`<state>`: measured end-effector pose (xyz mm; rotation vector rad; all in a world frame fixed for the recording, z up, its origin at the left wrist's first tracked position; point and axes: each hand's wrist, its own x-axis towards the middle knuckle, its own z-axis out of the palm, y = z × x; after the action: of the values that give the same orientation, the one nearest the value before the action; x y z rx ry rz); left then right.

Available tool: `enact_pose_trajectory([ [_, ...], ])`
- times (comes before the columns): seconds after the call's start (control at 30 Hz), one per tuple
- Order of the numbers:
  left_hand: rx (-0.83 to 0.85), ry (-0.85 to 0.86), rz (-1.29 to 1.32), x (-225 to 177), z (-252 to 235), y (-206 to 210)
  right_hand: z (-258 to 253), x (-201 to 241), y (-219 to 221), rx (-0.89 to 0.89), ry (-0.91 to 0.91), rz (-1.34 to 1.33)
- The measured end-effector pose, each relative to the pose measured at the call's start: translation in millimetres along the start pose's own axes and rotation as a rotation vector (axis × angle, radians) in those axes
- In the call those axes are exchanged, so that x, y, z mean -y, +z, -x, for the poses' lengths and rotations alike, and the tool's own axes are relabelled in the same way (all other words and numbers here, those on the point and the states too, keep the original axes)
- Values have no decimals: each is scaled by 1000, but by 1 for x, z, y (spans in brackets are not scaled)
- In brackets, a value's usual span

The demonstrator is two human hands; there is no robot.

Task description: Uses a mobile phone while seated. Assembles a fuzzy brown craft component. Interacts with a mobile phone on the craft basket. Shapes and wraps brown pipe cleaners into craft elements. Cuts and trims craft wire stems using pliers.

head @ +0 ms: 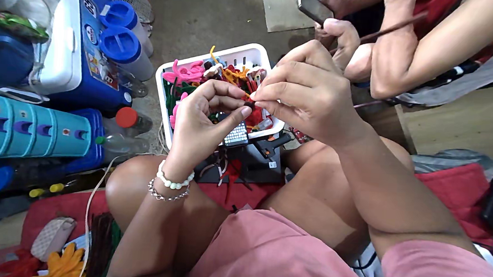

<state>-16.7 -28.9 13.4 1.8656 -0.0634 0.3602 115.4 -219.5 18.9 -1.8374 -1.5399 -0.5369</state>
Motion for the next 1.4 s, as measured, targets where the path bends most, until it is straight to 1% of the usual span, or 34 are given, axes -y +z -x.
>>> enact_pose_trajectory([
  [0.47, -53, 33, 20, 1, 1, 9, 0, 4, 1, -7, 22, 8],
  [0.6, -90, 51, 17, 4, 1, 13, 1, 12, 6, -46, 49, 41],
  [0.67, -133, 41, 56, 3, 1, 15, 1, 16, 11, -102, 98, 46],
  [0.73, -187, 26, 101, 2, 2, 18, 1, 21, 15, -158, 151, 28],
  [0.83, -243, 12, 144, 3, 2, 21, 0, 24, 16, -179, 203, -35],
  [1.0, -267, 4, 172, 2, 2, 23, 1, 24, 17, -187, 254, -165],
  [1.3, -323, 33, 128, 4, 2, 26, 3, 29, 26, -227, 242, -214],
  [1.4, -380, 42, 148, 4, 3, 30, 3, 32, 28, -236, 240, -237],
])
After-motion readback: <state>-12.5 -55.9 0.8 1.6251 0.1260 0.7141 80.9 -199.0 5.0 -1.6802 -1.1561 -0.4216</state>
